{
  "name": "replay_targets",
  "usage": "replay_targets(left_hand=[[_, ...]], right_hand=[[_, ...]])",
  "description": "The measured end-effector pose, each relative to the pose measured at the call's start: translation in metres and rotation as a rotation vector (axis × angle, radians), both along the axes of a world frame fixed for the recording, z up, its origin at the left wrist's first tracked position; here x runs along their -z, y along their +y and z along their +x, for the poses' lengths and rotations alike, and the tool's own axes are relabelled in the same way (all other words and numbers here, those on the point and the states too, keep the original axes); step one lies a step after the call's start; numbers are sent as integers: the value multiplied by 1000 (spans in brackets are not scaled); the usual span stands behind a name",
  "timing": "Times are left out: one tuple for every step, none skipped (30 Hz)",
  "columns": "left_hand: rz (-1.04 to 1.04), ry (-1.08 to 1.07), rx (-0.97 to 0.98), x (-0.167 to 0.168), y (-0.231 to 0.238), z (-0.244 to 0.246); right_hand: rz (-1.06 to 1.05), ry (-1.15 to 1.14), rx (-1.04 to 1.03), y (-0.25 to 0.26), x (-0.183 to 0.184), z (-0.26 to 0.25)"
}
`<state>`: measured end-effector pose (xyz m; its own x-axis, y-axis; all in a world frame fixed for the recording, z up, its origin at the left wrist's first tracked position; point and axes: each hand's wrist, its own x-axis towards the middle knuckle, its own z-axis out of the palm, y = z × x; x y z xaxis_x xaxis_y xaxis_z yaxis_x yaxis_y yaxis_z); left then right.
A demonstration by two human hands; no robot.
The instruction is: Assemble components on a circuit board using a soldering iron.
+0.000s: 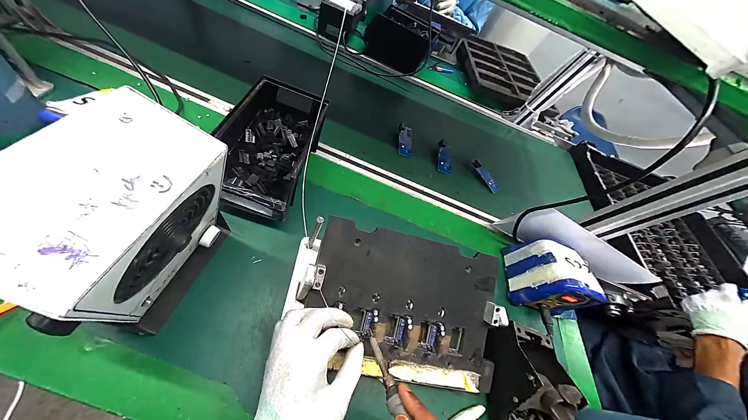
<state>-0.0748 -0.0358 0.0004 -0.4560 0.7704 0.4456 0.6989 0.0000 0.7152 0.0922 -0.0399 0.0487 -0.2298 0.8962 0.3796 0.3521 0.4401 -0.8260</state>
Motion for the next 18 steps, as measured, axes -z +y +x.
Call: replay_targets(left_hand=[[2,-8,7,0,-1,-1],[3,-13,11,1,-1,-1],[2,-18,16,0,-1,-2],[4,-21,20,0,-2,-2],[6,-22,22,0,-2,-2],[7,-23,22,0,-2,-2],[8,-23,23,1,-2,-2],[9,-23,25,1,-2,-2],[8,-22,26,1,-2,-2],[8,-20,27,1,-2,-2],[8,-20,27,1,-2,-2],[7,-23,26,1,-2,-2],[8,-27,25,1,-2,-2],[10,-28,22,1,-2,-2],[11,-29,21,1,-2,-1],[10,-31,22,1,-3,-1],[8,-34,24,1,-3,-1],[7,-37,25,1,-3,-2]], right_hand=[[-11,6,-10,1,-2,1],[-23,8,-16,2,-5,1],[-33,4,-18,3,-7,1],[-40,0,-19,4,-9,1],[-47,-5,-19,5,-11,1],[-57,-9,-19,6,-13,1],[-66,-12,-20,7,-15,1],[-75,-13,-23,8,-16,1],[-77,-16,-29,9,-18,2],[-76,-16,-36,10,-19,2],[-78,-14,-41,11,-20,2],[-80,-13,-46,12,-22,3],[-82,-16,-49,13,-23,3],[-90,-19,-55,13,-24,4],[-101,-21,-58,14,-25,4],[-112,-20,-60,15,-27,5],[-124,-21,-61,16,-29,5],[-136,-23,-64,18,-31,5]])
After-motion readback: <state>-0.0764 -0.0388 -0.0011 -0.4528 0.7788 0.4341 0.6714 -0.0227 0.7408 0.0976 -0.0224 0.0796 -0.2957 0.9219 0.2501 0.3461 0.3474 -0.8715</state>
